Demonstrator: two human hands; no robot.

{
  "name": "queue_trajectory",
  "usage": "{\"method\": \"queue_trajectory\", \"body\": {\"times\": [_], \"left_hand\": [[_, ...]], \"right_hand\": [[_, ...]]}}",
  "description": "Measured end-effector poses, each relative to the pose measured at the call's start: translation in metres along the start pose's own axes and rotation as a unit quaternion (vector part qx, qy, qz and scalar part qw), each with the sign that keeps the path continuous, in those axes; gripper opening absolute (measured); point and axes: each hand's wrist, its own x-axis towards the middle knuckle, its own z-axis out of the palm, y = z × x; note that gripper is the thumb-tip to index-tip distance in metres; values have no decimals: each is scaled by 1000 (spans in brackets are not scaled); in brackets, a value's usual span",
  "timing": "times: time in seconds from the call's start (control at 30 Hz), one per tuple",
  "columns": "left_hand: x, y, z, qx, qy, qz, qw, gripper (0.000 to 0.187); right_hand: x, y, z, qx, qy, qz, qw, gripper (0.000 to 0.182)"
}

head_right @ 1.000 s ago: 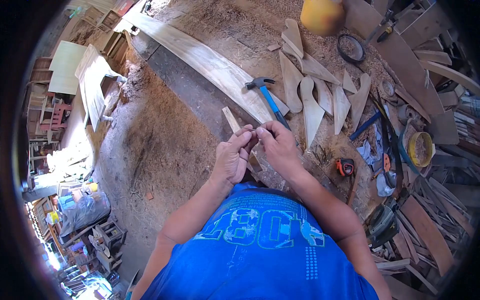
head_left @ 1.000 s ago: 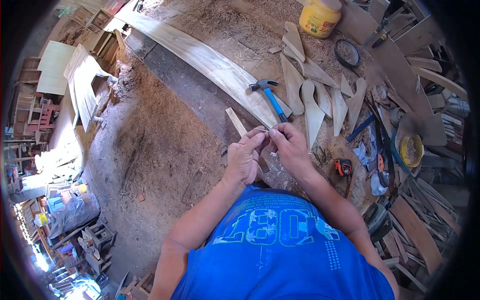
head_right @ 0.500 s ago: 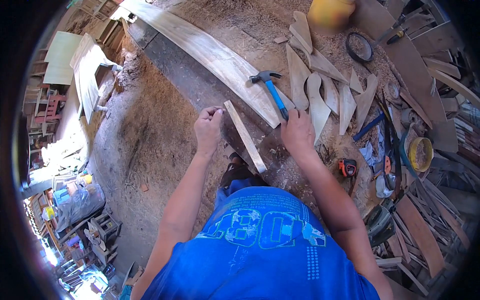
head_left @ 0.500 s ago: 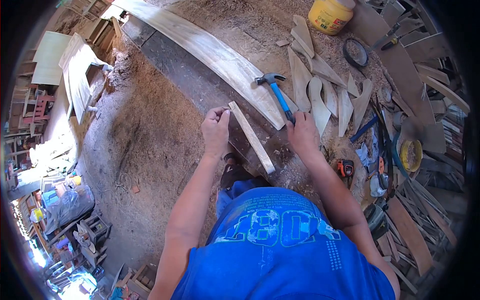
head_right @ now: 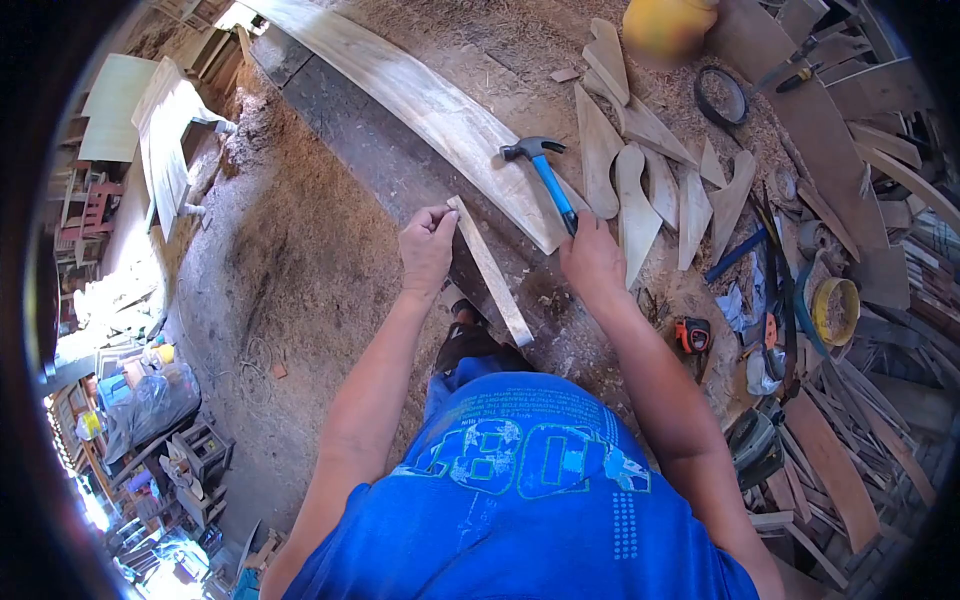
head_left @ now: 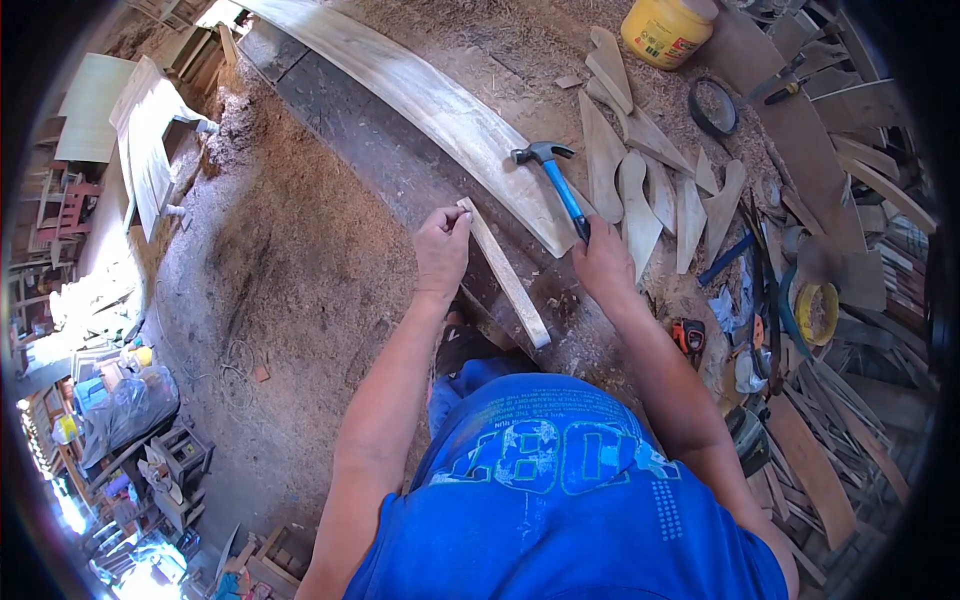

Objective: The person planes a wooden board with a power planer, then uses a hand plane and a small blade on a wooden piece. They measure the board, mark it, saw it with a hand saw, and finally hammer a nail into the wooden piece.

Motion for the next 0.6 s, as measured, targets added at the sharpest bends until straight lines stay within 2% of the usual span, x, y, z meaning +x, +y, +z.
{"method": "queue_trajectory", "body": {"times": [0.07, 0.13, 0.27, 0.33, 0.4, 0.47, 0.53, 0.6], "left_hand": [[0, 5, -1, 15, -3, -5, 1000, 20], [1, 4, 1, 30, -7, -8, 999, 21], [3, -2, 2, 48, -1, 28, 998, 20], [2, 0, 2, 57, -6, 32, 998, 19], [1, 1, 2, 95, -1, 82, 992, 16], [-1, 1, 2, 75, -13, 77, 994, 16], [0, -6, 3, 54, -25, 75, 995, 15], [0, -13, 5, 90, -7, 141, 986, 16]], "right_hand": [[5, -3, -8, 10, -24, 22, 999, 33], [8, -10, -23, 83, -80, 70, 991, 33], [-3, -11, -33, 164, -83, 71, 980, 30], [-25, -18, -34, 247, 45, 0, 968, 33], [-30, -22, -30, 273, 27, -23, 961, 35], [-29, -30, -30, 340, -36, -43, 939, 37], [-29, -54, -40, 300, -25, -75, 951, 37], [-26, -63, -43, 189, 12, -164, 968, 41]]}}
